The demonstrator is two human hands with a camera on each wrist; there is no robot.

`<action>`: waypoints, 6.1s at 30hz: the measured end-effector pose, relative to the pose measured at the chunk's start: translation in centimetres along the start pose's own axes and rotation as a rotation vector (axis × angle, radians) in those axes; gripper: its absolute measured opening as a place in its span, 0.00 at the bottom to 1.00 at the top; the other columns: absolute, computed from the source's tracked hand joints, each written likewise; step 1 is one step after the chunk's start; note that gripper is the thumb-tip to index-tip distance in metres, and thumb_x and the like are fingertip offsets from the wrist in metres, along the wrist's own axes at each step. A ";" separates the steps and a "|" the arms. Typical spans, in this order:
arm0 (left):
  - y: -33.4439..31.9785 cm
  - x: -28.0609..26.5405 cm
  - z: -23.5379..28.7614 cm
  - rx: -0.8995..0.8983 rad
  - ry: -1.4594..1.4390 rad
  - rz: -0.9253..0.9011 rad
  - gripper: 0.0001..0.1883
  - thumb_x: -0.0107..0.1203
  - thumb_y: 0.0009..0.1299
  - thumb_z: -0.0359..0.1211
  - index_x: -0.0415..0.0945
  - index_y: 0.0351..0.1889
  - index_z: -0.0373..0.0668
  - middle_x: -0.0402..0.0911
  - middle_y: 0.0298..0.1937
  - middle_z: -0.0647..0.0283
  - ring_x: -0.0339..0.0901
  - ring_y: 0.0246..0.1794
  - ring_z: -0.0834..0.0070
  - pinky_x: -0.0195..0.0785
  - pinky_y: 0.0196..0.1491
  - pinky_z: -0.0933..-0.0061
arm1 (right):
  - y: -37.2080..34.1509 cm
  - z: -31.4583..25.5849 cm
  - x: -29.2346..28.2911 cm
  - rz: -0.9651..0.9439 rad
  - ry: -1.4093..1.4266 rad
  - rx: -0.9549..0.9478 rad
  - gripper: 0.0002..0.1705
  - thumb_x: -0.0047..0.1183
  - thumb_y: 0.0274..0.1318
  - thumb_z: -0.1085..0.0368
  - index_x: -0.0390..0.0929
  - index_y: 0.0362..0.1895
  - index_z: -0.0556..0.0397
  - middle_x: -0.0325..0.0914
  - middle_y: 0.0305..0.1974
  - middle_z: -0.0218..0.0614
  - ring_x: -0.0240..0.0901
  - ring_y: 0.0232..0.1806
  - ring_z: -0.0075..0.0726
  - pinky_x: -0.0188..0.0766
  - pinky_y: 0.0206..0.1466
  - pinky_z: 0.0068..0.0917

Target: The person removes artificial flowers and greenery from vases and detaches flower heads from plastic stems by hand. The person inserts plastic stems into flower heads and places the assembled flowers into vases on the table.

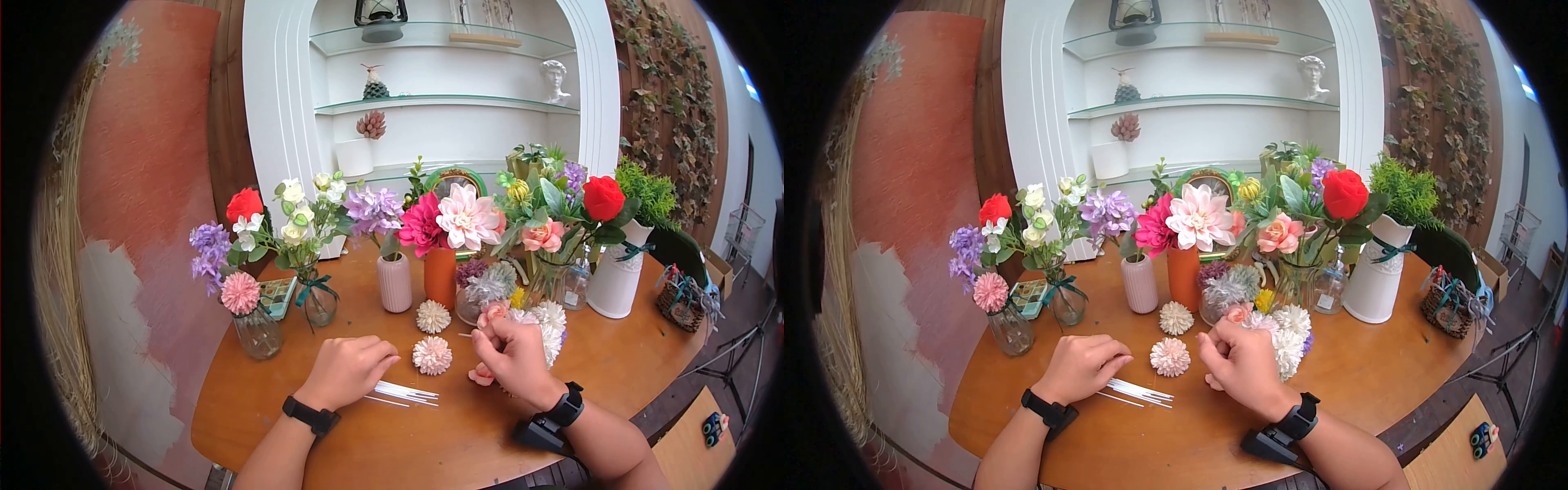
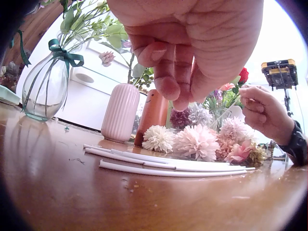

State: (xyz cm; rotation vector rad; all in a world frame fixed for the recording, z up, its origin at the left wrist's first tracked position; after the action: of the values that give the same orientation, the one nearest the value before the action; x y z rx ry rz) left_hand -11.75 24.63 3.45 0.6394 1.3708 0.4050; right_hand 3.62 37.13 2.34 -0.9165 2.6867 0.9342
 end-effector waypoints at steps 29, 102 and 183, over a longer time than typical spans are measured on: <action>-0.9 3.0 -0.7 -0.044 0.021 -0.306 0.11 0.61 0.65 0.38 0.79 0.43 0.48 0.82 0.42 0.66 0.81 0.39 0.63 0.74 0.38 0.63 | -0.2 -1.0 1.6 -0.116 -0.156 -0.169 0.14 0.59 0.59 0.64 0.79 0.24 0.60 0.72 0.13 0.38 0.68 0.13 0.30 0.64 0.19 0.29; -1.7 5.0 -4.9 -0.651 -1.508 0.126 0.20 0.58 0.70 0.25 0.68 0.60 0.37 0.78 0.56 0.60 0.77 0.55 0.73 0.73 0.58 0.70 | -0.1 -1.5 0.9 -0.078 -0.212 -0.214 0.04 0.57 0.57 0.68 0.79 0.34 0.55 0.78 0.17 0.35 0.77 0.18 0.31 0.73 0.25 0.26; -1.4 4.4 -4.7 -0.671 -1.243 0.093 0.22 0.60 0.66 0.19 0.70 0.59 0.31 0.82 0.52 0.54 0.81 0.50 0.74 0.75 0.54 0.75 | -1.4 -3.9 2.6 -0.357 0.085 -0.372 0.09 0.56 0.58 0.69 0.82 0.43 0.54 0.83 0.31 0.34 0.78 0.25 0.23 0.75 0.27 0.21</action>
State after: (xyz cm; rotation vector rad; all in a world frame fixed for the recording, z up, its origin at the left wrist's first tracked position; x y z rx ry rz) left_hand -15.72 27.06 -1.17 0.2646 -0.0079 0.3934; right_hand 2.57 32.59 3.82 -1.4773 2.3294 1.3510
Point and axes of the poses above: each hand's wrist, its own y-axis towards the middle knuckle, its own x-axis out of the palm, z = x × y, the point moved 10 cm from there along y, towards the middle knuckle
